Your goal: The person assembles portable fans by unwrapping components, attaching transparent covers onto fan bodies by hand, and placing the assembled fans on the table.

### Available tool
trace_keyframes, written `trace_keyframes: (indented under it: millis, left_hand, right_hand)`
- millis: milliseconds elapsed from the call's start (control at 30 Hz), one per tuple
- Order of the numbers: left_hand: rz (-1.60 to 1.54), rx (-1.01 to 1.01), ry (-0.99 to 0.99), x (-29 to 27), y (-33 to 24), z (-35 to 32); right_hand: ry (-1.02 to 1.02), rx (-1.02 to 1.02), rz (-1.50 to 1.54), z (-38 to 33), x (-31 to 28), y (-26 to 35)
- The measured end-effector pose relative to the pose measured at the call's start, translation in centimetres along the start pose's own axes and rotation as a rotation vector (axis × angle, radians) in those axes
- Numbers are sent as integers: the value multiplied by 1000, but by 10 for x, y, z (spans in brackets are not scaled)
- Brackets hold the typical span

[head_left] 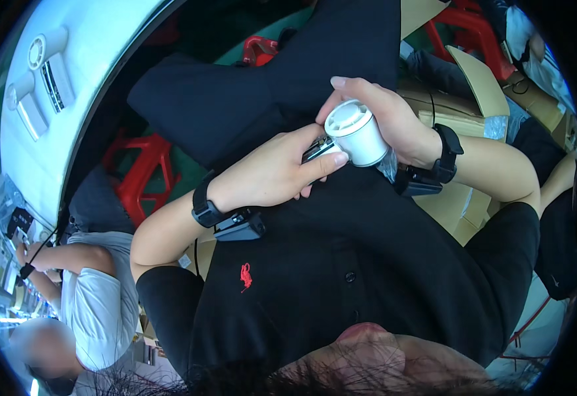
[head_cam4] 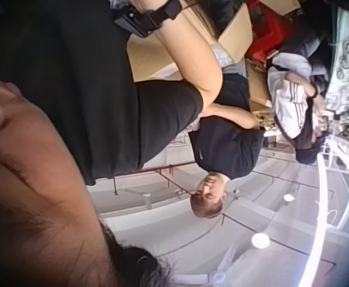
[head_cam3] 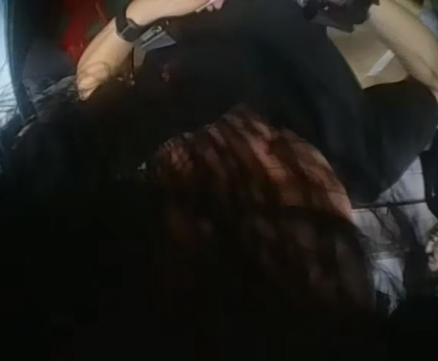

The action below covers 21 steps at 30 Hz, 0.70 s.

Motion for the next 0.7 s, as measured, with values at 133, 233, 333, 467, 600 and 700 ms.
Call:
trace_keyframes:
  millis: [133, 233, 333, 467, 600, 700]
  left_hand:
    - [-56, -74, 34, 5, -5, -6]
    - [-10, -64, 8, 7, -12, -14]
    - [23, -42, -17, 10, -19, -22]
    - [91, -9, -52, 6, -21, -25]
    - [135, 91, -147, -7, -20, -22]
    - [-509, -5, 179, -11, -11, -21]
  right_hand:
    - [-44, -26, -1, -9, -2, -5]
    - [-61, -124, -55, -17, 3, 4]
    - [-81, -126, -32, -25, 9, 12]
    - [-97, -183, -62, -25, 14, 17]
    - [72, -440, -212, -3, 11, 28]
    - [251, -622, -362, -5, 13, 56]
Point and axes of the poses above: each hand's wrist, its own z-axis towards the middle knuckle, its own x-axis out of the palm, y = z × x, the point moved 5 cm from there along z, towards the middle knuckle, and after that the axes turned 7 degrees about -x, right-handed, at the moved point
